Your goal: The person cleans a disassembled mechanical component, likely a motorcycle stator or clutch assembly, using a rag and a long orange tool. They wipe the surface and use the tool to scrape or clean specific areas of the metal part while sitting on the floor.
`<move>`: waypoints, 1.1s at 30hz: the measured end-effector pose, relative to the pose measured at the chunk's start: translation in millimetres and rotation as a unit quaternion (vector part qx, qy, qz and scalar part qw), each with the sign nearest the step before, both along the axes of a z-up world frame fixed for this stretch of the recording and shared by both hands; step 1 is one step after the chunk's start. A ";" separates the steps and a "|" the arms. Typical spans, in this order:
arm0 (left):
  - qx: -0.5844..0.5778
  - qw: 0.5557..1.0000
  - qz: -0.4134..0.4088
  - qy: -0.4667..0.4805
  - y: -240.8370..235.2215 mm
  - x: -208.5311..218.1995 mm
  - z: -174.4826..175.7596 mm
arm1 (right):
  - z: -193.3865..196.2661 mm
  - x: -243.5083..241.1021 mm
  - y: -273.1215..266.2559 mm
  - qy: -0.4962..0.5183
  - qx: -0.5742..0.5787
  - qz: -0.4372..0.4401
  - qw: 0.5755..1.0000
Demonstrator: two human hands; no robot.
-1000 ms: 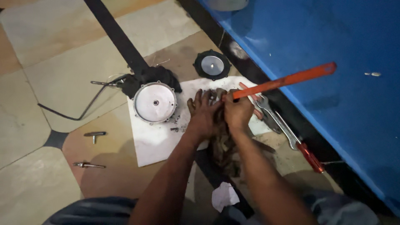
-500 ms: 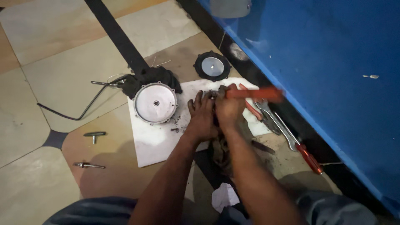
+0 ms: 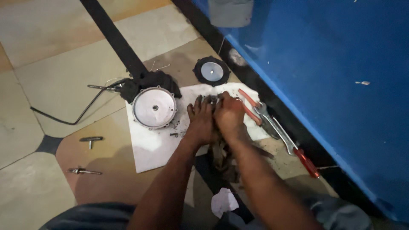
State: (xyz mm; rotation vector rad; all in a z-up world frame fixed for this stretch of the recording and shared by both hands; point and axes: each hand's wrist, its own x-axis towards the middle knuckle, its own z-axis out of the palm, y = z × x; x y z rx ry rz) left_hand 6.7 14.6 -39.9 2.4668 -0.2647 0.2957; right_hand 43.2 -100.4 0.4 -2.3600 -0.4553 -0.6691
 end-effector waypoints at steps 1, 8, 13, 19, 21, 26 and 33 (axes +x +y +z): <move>0.002 1.000 0.001 0.003 0.4 -0.6 0.8 | 1.8 -5.3 0.1 0.004 0.009 0.008 1.000; 0.013 0.999 0.022 0.037 -2.6 0.6 -1.6 | 16.6 6.7 -45.9 0.073 -0.037 0.131 0.988; 0.002 0.999 0.017 0.032 -1.1 0.5 -4.7 | 3.1 -8.5 -40.0 0.122 0.045 0.018 0.991; -0.009 0.999 0.008 0.046 -0.4 -4.1 10.0 | 19.5 16.5 -58.2 0.225 -0.140 0.102 0.959; -0.003 0.999 0.011 0.043 1.2 -5.1 13.4 | 33.2 38.6 -67.3 0.190 -0.171 0.218 0.942; 0.008 0.997 0.008 0.070 0.6 -4.2 14.6 | 42.7 54.3 -80.4 0.256 -0.221 0.184 0.923; -0.034 0.999 0.006 0.032 -0.1 -2.2 -3.4 | 60.6 41.0 -89.1 0.282 -0.031 0.141 0.949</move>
